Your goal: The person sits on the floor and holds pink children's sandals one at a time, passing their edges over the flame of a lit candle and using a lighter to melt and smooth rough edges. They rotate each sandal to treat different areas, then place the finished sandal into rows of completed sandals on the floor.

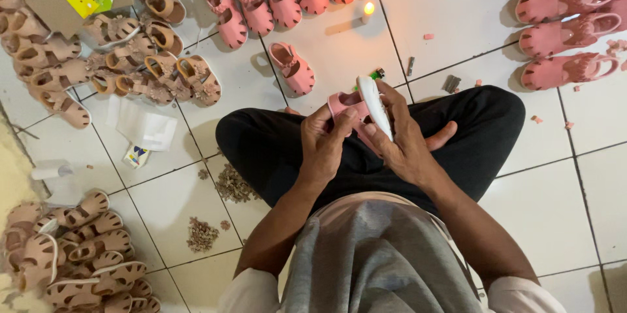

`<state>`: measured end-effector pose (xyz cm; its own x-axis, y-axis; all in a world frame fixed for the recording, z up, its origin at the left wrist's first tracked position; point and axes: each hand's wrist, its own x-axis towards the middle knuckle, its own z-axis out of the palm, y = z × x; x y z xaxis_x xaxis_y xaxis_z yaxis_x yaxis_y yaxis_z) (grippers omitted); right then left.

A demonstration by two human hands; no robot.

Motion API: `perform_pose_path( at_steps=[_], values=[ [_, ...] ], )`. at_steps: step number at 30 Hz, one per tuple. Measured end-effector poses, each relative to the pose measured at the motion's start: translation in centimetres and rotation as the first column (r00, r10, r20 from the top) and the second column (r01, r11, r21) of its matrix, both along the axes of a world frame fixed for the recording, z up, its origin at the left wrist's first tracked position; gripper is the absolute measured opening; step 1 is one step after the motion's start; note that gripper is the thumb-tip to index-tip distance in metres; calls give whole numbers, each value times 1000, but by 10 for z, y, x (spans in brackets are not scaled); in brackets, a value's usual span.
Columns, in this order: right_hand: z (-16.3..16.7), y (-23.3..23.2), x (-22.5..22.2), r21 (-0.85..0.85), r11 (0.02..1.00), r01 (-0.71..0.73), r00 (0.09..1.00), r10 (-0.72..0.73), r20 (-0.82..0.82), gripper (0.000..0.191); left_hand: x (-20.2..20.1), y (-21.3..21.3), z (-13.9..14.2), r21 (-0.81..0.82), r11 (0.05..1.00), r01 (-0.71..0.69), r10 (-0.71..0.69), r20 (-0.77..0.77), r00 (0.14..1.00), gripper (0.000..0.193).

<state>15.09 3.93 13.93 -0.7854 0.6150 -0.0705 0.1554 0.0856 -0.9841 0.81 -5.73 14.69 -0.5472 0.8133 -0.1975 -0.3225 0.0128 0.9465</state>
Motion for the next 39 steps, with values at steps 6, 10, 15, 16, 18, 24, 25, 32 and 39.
perform_pose_path(
  at_steps=[6,10,15,16,18,24,25,32,39],
  values=[
    [-7,4,5,-100,994,34,992,-45,-114,62,-2,-4,12,-74,993,96,-107,-166,980,22],
    [-9,-1,5,-92,995,31,987,-45,-152,61,3,-7,14,-73,997,27,-43,-217,975,24],
    [-9,-3,6,-80,996,33,990,-44,-136,62,-1,-3,11,-26,998,63,-65,-121,990,24],
    [-10,-3,7,-59,997,42,991,-49,-127,62,-2,-2,9,-19,996,88,-89,-99,991,22],
    [-14,-4,9,-62,998,30,996,-35,-78,64,-1,-3,3,-22,997,80,-81,-58,995,21],
    [-60,-6,13,-250,949,191,981,-190,31,62,-27,-10,-58,-180,974,137,-166,-163,973,28],
    [-73,-3,16,-310,912,270,963,-248,109,61,-39,-13,-74,-234,970,73,-135,-263,955,28],
    [-177,77,34,-482,686,545,836,-486,253,46,-122,9,-194,-332,782,-527,-108,-906,410,56],
    [-174,103,33,570,765,299,761,-551,341,52,-144,19,-201,-512,816,-269,-107,-590,800,24]
  ],
)
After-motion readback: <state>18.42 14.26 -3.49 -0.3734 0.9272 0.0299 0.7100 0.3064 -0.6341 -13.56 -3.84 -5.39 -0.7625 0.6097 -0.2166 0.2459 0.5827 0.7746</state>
